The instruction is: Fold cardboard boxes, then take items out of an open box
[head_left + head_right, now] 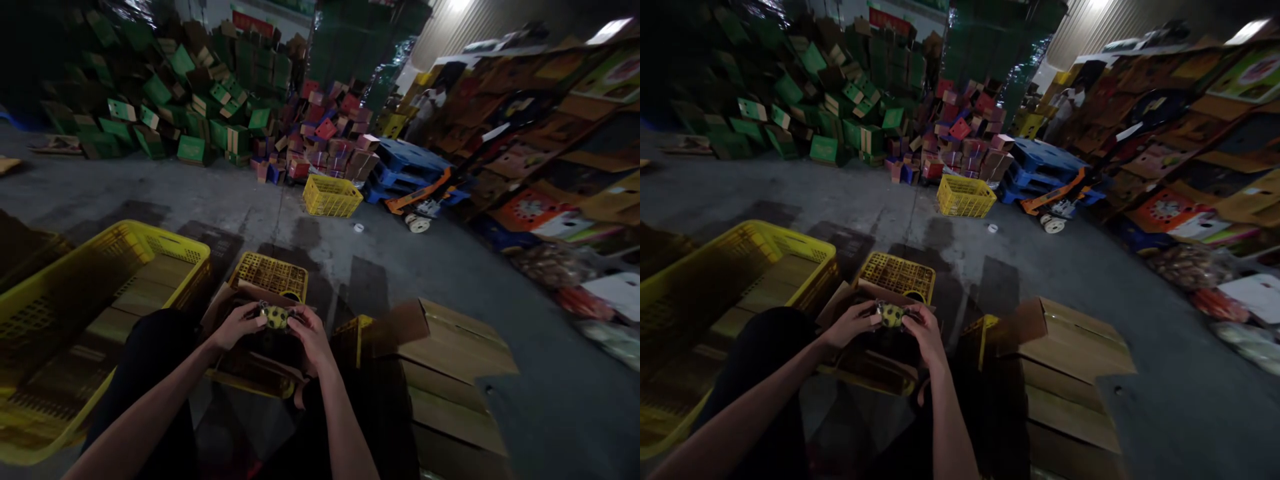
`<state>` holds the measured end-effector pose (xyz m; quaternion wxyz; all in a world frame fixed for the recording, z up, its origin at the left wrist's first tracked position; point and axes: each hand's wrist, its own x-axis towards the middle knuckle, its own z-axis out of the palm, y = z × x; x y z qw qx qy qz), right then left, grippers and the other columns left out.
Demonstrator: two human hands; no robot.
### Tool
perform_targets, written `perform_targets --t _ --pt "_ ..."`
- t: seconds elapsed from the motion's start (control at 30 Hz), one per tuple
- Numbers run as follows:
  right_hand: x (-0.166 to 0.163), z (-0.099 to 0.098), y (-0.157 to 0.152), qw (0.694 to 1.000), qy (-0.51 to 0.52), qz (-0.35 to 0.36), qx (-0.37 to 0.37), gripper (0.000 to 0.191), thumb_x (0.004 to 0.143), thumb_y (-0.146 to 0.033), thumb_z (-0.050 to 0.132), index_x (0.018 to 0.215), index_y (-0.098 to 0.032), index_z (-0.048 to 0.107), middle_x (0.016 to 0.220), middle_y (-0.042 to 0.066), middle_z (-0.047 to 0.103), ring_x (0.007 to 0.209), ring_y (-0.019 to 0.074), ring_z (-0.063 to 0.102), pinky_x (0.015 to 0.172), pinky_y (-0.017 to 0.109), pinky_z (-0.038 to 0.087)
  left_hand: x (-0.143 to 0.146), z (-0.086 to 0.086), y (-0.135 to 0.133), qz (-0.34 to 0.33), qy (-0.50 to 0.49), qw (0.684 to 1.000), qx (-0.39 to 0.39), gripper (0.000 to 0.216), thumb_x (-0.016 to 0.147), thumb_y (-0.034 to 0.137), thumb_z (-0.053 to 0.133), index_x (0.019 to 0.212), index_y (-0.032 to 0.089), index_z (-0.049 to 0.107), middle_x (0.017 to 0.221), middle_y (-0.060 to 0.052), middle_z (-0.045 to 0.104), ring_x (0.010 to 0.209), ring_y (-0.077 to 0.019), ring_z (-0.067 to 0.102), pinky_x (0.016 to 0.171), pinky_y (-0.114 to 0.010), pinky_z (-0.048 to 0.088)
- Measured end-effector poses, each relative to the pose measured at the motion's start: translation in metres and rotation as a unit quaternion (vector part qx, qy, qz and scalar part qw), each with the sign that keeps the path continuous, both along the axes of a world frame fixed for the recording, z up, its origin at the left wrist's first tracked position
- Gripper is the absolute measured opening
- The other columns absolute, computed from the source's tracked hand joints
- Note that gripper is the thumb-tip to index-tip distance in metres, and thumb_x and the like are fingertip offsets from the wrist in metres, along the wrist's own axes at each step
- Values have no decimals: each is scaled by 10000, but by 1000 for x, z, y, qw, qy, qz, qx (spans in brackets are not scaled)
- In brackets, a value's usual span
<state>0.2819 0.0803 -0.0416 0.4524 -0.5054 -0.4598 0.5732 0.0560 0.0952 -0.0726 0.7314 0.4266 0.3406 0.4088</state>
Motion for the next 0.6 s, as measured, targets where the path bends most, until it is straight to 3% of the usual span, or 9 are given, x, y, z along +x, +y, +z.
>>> perform_targets --t 0.13,0.27,0.4,0.47,0.6 --pt "-1 4 2 1000 -17 9 22 327 755 -508 777 984 -278 731 1189 32 719 1080 269 663 909 392 539 -2 3 2 26 31 998 52 557 754 434 819 1227 179 673 1191 -91 717 1105 -283 660 1000 -406 509" --pt "-5 8 1 999 -19 47 -9 426 783 -488 777 1162 -304 718 1207 23 720 1150 269 644 1004 412 503 -5 1 5 43 46 994 85 539 739 400 833 1213 199 672 1185 -79 715 1099 -271 663 1024 -404 488" --pt "-11 9 -2 995 -1 88 -54 519 766 -487 793 1245 -320 682 1220 24 721 1133 290 660 920 441 562 -6 -3 7 39 58 991 113 535 751 369 831 1228 194 667 1207 -96 704 1168 -286 632 1079 -427 444" --pt "-12 8 -2 996 -8 76 -35 522 741 -476 812 1221 -307 695 1201 30 728 1118 297 665 902 448 570 -5 -3 6 33 47 993 102 588 741 360 842 1273 205 645 1261 -102 684 1214 -295 610 1098 -438 430" --pt "-8 5 2 997 -43 59 35 535 679 -376 865 1188 -309 713 1229 22 715 1164 284 640 1038 457 486 -2 -2 2 38 16 998 51 733 726 367 858 1389 248 567 1412 -109 596 1341 -308 517 1111 -440 424"
